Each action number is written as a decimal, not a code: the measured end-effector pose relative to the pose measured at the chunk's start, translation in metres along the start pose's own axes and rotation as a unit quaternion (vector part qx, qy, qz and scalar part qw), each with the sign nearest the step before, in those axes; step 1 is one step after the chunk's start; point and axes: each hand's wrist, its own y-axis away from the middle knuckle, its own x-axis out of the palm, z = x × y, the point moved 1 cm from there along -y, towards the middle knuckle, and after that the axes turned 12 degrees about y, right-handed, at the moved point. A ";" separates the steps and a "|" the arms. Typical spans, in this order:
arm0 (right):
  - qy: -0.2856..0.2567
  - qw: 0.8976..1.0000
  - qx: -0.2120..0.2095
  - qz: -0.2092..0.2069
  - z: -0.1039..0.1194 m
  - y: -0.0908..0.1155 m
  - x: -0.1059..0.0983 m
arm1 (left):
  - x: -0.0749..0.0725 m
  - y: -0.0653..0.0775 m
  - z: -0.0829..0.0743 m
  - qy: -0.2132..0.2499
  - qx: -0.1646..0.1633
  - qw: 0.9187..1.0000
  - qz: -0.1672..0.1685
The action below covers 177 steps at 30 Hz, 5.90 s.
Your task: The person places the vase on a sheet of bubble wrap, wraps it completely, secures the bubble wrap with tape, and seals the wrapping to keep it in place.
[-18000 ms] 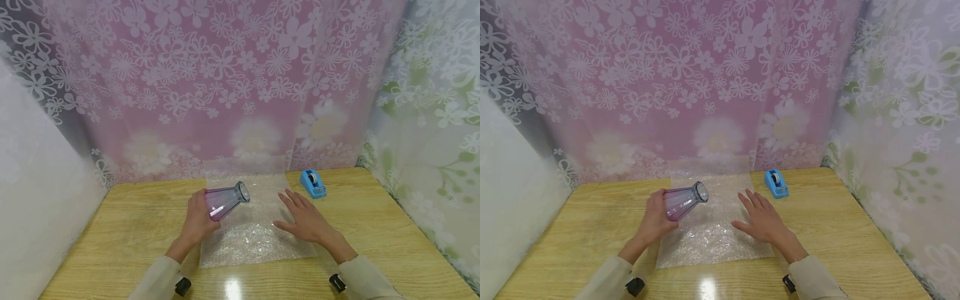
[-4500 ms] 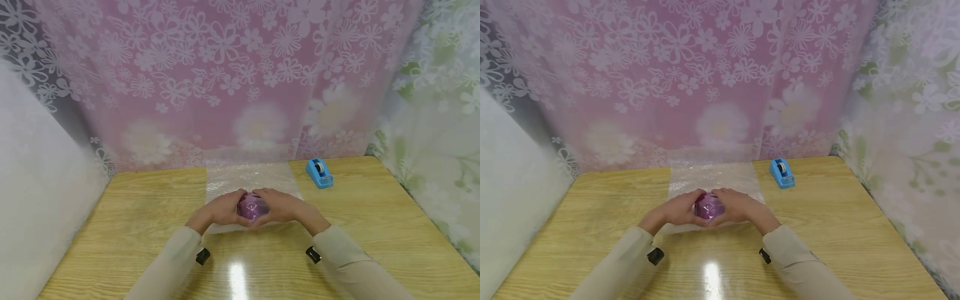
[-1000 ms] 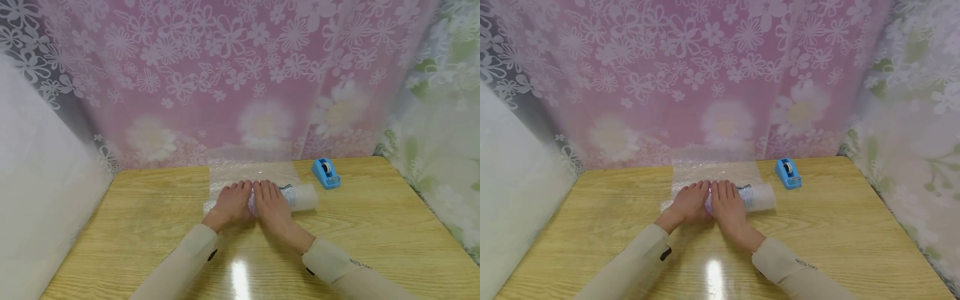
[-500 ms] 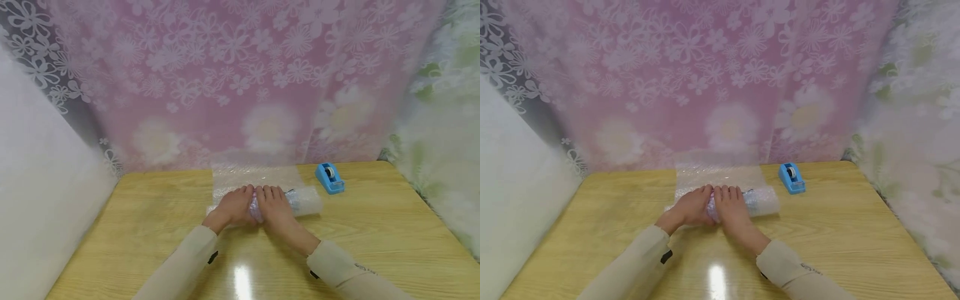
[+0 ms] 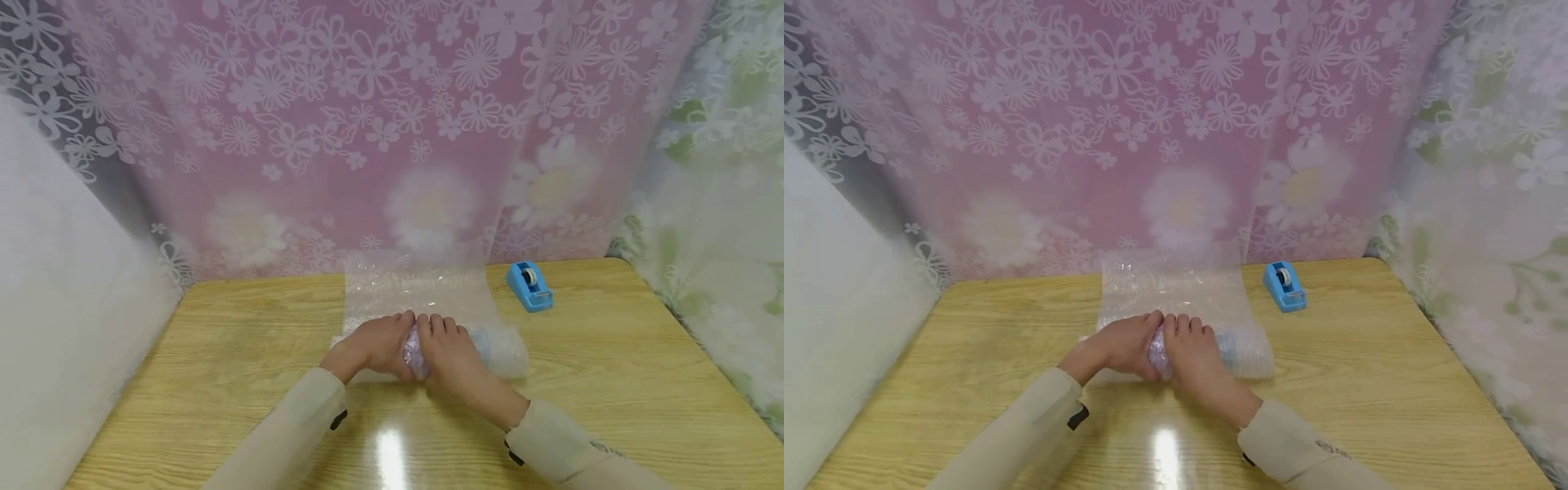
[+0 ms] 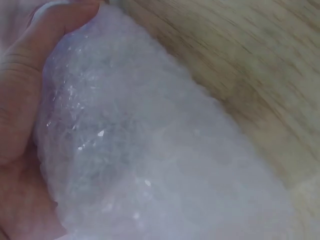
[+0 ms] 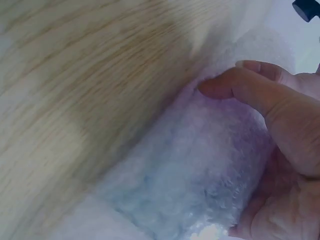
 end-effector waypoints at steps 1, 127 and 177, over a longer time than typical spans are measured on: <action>-0.003 1.000 -0.001 0.006 0.001 0.002 -0.002 | -0.001 0.001 -0.001 0.010 0.001 1.000 0.011; 0.001 0.998 -0.057 -0.012 0.000 0.023 -0.008 | 0.009 0.026 -0.023 0.018 -0.013 1.000 -0.008; -0.087 0.951 -0.095 0.280 -0.015 -0.022 -0.031 | 0.024 0.042 -0.027 -0.077 -0.020 0.986 -0.145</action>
